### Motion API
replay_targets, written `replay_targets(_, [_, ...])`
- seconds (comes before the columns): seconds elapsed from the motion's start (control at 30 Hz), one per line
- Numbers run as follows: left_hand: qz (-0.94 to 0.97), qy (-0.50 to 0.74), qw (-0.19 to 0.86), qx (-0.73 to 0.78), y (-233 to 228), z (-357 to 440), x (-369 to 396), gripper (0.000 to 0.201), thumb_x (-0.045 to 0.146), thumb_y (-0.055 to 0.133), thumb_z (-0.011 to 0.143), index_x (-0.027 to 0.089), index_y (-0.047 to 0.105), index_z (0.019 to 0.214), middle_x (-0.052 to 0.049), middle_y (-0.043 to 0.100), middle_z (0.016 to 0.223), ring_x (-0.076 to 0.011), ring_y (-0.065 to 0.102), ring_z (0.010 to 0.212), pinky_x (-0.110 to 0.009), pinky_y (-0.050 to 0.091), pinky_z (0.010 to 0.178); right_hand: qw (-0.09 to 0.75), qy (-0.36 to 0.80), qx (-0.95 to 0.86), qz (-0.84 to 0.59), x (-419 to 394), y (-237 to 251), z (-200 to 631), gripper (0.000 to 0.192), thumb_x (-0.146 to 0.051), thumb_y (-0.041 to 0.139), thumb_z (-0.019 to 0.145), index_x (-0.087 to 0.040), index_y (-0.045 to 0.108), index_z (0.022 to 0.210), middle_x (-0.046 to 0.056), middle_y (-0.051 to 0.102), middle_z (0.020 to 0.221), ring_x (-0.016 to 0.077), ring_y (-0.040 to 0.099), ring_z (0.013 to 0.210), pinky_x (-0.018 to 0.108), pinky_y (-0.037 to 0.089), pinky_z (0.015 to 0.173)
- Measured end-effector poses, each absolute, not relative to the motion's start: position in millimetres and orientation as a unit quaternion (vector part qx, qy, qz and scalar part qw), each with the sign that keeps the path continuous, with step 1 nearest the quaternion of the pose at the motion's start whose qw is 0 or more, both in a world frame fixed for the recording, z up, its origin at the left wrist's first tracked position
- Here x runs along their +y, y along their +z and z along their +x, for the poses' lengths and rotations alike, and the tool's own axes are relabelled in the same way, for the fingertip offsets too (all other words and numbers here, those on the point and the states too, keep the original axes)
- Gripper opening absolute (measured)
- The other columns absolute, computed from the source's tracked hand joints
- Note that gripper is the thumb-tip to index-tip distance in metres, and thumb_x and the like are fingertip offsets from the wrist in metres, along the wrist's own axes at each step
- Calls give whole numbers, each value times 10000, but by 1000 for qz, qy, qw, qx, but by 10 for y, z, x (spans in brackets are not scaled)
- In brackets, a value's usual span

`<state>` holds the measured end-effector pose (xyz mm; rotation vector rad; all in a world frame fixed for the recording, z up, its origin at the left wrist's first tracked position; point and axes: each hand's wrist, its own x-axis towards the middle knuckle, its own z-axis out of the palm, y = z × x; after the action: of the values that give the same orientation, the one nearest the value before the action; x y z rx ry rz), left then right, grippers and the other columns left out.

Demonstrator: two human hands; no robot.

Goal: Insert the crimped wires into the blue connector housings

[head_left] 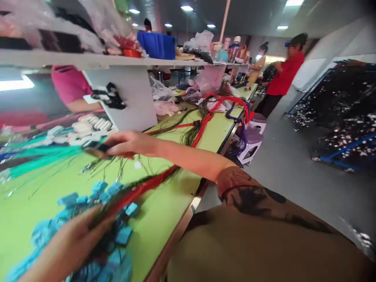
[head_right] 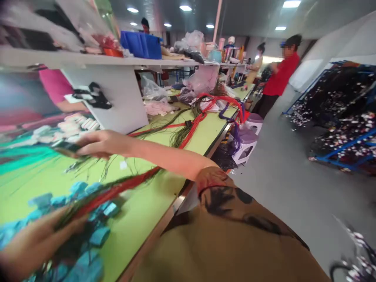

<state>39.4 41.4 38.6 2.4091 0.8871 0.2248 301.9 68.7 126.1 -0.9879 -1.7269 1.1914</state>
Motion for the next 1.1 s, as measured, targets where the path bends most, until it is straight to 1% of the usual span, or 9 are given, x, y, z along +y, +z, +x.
replay_targets(0.07, [806,100,343,472,687,496,328,355,585,463,855,267,620,852,63,548,503,-178,543,435,-301,443,422,456,492,-634,-385,64,1247,3127,222,-337,655,851,-170,594,983,-52,593,733,27,405,492,159,349,450])
replay_targets(0.1, [794,109,348,486,837,547,302,334,544,535,829,219,581,771,58,514,499,-146,500,448,-272,412,441,481,494,-614,-384,-187,1204,3168,276,-409,660,841,-173,599,971,-40,609,778,22,402,484,160,355,446])
replay_targets(0.2, [786,133,362,483,1166,649,316,294,434,632,765,180,522,667,46,473,518,-102,427,498,-237,340,481,517,495,-565,-411,-635,954,3195,389,-531,728,753,-171,602,832,-4,631,833,36,457,514,179,391,448])
replay_targets(0.3, [775,142,357,501,1289,686,258,258,412,690,713,172,598,740,35,491,545,-104,427,490,-252,333,499,522,498,-542,-431,-800,674,3047,400,-521,794,677,-188,610,799,-22,602,754,54,464,530,187,405,458])
replay_targets(0.53, [796,92,357,479,1302,725,-225,189,341,675,755,156,640,763,18,551,592,-100,447,509,-257,330,525,486,483,-587,-431,-903,425,2872,340,-424,817,676,-195,656,870,-8,631,845,79,530,654,202,478,576])
replay_targets(0.7, [764,116,392,500,1320,739,-283,147,272,686,767,138,654,818,6,582,605,-96,465,496,-264,360,537,516,603,-469,-388,-1001,427,2901,409,-555,727,729,-191,612,876,22,685,887,56,445,509,199,406,436])
replay_targets(0.8, [726,135,440,510,1297,750,-259,146,255,688,777,132,649,844,-6,598,625,-93,467,482,-272,376,532,530,624,-414,-398,-1037,502,2918,397,-531,748,712,-190,595,847,26,697,883,42,404,486,174,346,400])
replay_targets(0.93, [704,176,458,513,1166,718,-174,161,274,709,761,143,628,807,-7,596,632,-94,480,489,-270,389,535,557,620,-321,-450,-1014,568,2965,298,-466,693,817,-188,603,874,12,709,842,18,370,448,136,281,370])
replay_targets(1.1, [714,206,443,501,996,666,-74,181,283,722,721,152,606,770,19,542,592,-89,459,488,-262,386,540,508,627,-281,-519,-973,459,2998,243,-374,629,901,-134,641,942,80,748,894,27,507,453,133,352,360])
